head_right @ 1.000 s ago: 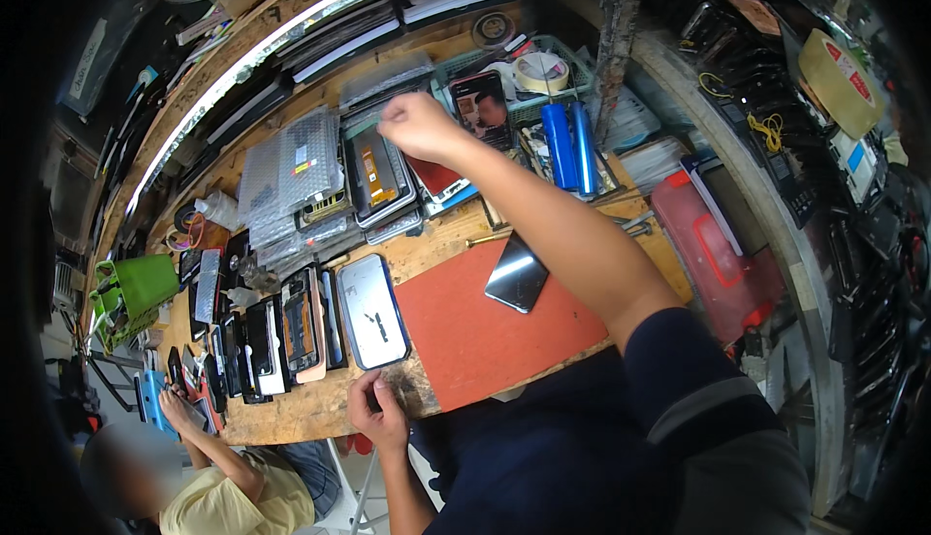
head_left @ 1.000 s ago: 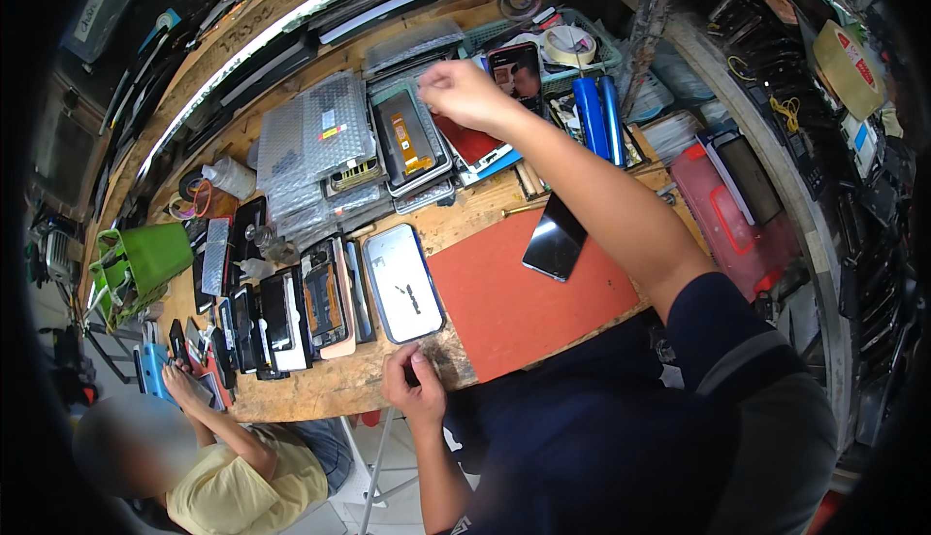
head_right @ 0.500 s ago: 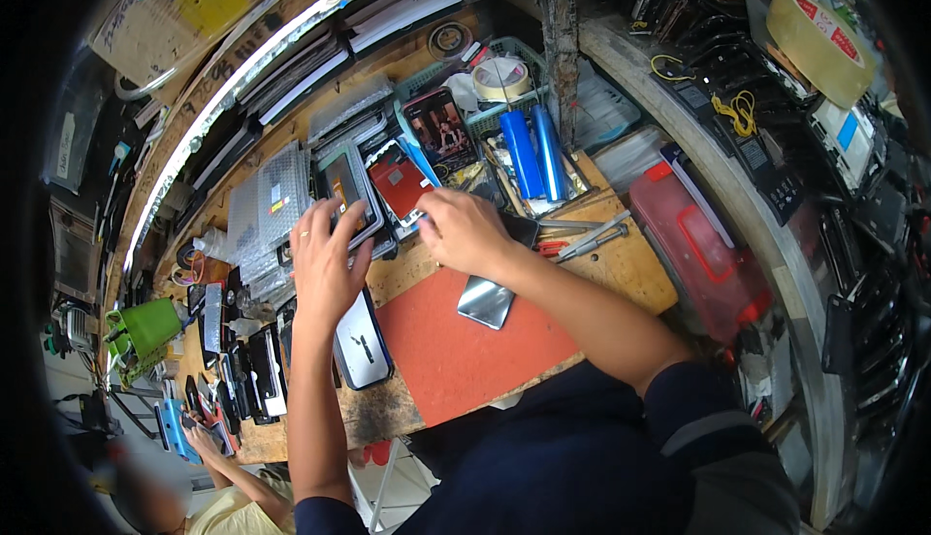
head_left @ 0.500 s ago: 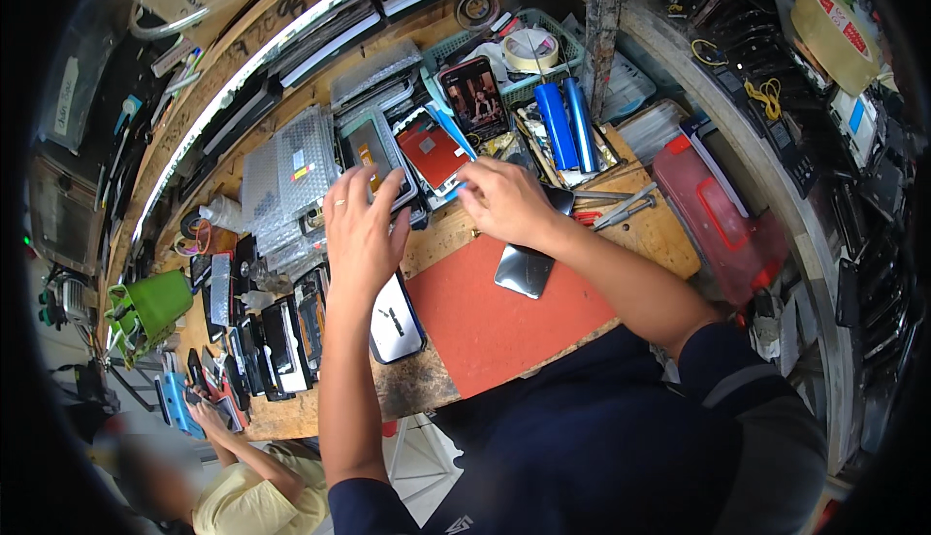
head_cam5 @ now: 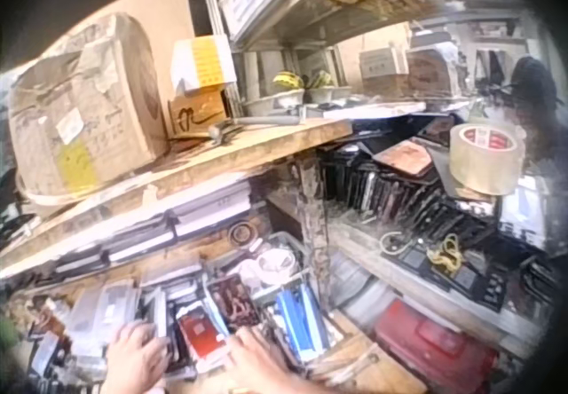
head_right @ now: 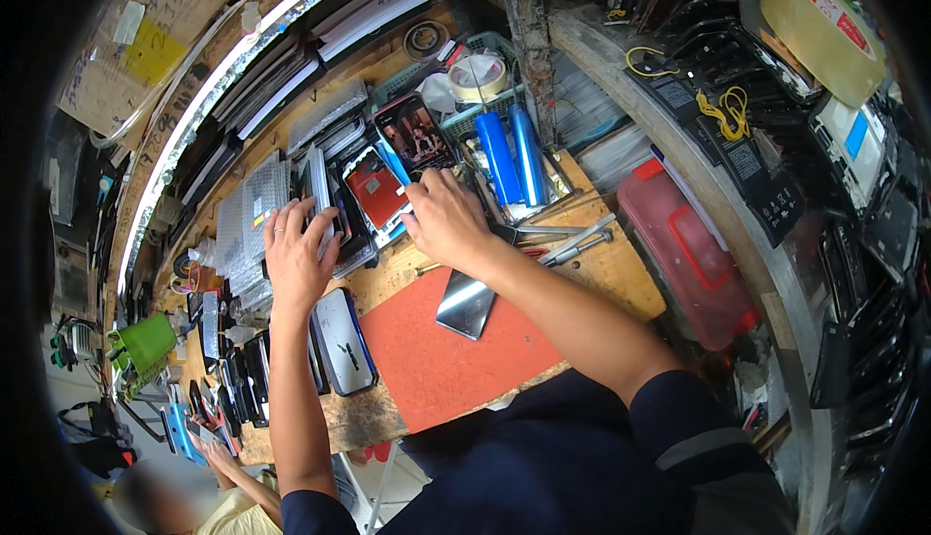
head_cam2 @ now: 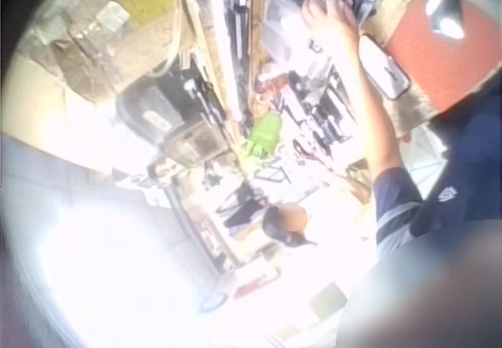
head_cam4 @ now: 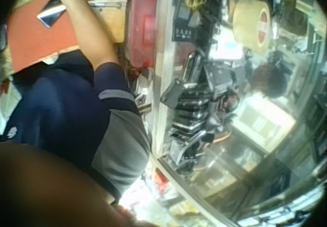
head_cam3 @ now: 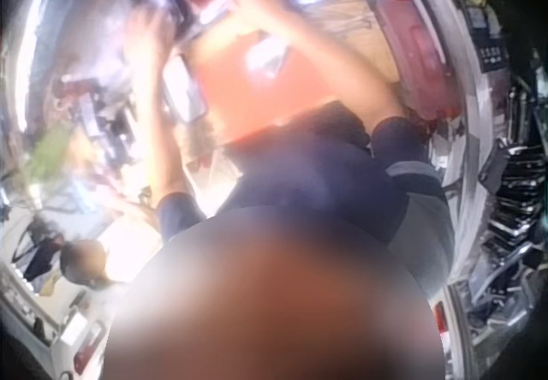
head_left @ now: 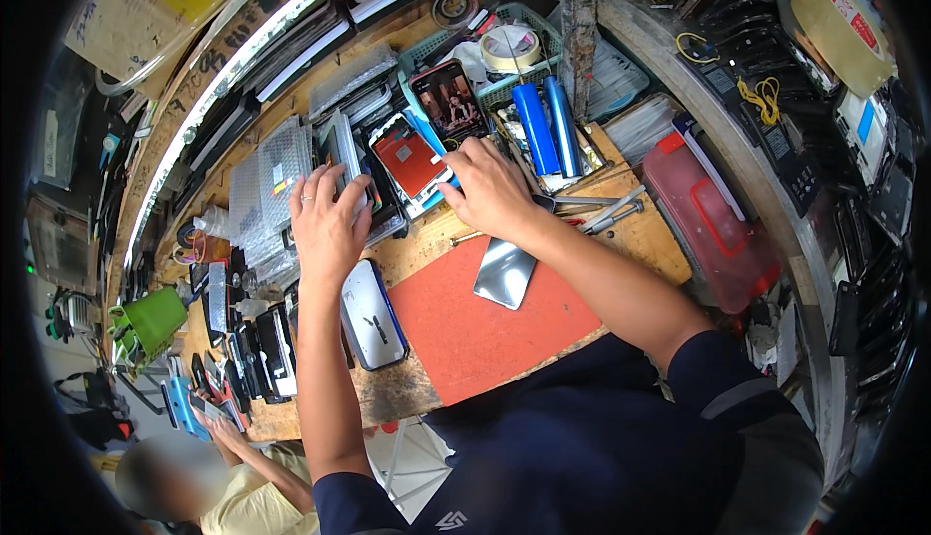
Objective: The person wipes the back and front of a black smartphone with a white cloth on a cluttered workbench. They handle several other mobile phones and parts, moving them aside to access the work area, then continue wiping the device.
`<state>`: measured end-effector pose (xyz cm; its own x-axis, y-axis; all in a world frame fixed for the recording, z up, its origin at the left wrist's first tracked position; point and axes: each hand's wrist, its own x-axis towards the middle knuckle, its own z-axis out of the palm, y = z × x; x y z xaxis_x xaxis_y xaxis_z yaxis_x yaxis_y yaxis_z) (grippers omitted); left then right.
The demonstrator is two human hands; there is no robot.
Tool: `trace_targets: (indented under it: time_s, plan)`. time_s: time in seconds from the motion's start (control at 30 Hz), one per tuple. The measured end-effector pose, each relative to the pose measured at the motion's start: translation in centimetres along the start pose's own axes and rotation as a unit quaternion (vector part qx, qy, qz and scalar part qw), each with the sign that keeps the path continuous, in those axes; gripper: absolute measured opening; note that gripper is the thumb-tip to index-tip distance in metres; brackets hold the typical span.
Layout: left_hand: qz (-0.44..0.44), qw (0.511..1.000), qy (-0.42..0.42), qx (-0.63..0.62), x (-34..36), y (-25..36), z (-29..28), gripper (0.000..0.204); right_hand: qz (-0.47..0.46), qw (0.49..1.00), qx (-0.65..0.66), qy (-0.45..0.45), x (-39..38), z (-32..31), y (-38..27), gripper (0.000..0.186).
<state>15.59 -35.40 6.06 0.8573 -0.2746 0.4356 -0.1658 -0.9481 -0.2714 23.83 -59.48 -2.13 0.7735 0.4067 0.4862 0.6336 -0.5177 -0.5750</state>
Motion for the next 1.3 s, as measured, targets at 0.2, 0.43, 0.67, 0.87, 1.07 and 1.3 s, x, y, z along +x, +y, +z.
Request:
trace_targets:
  time_s: [0.2,0.43,0.67,0.87,1.07,1.3]
  plan:
    - [-0.002,0.999,-0.031,-0.019,-0.2,0.2,-0.1,0.049,0.029,0.998,-0.043,-0.037,1.6,0.5,-1.2,0.046]
    - [-0.017,0.999,-0.037,-0.016,-0.3,0.4,-0.2,0.072,0.093,0.994,-0.030,-0.050,2.9,1.2,-0.8,0.039]
    - [-0.002,0.998,-0.059,-0.028,-0.4,-0.9,-1.1,0.074,0.103,0.994,0.026,-0.023,2.9,1.1,0.7,0.023]
    - [-0.003,0.998,-0.061,-0.030,-0.5,-0.8,-1.0,0.071,0.166,0.977,0.130,0.005,2.9,1.1,1.4,0.022]
    - [-0.022,0.999,-0.047,-0.018,-0.7,1.2,1.3,0.065,0.016,0.997,0.061,0.035,2.4,1.1,1.3,0.025]
    - [-0.033,0.998,-0.039,-0.032,-0.9,2.4,2.1,0.066,-0.202,0.958,-0.150,-0.138,5.4,-0.1,-0.3,0.053]
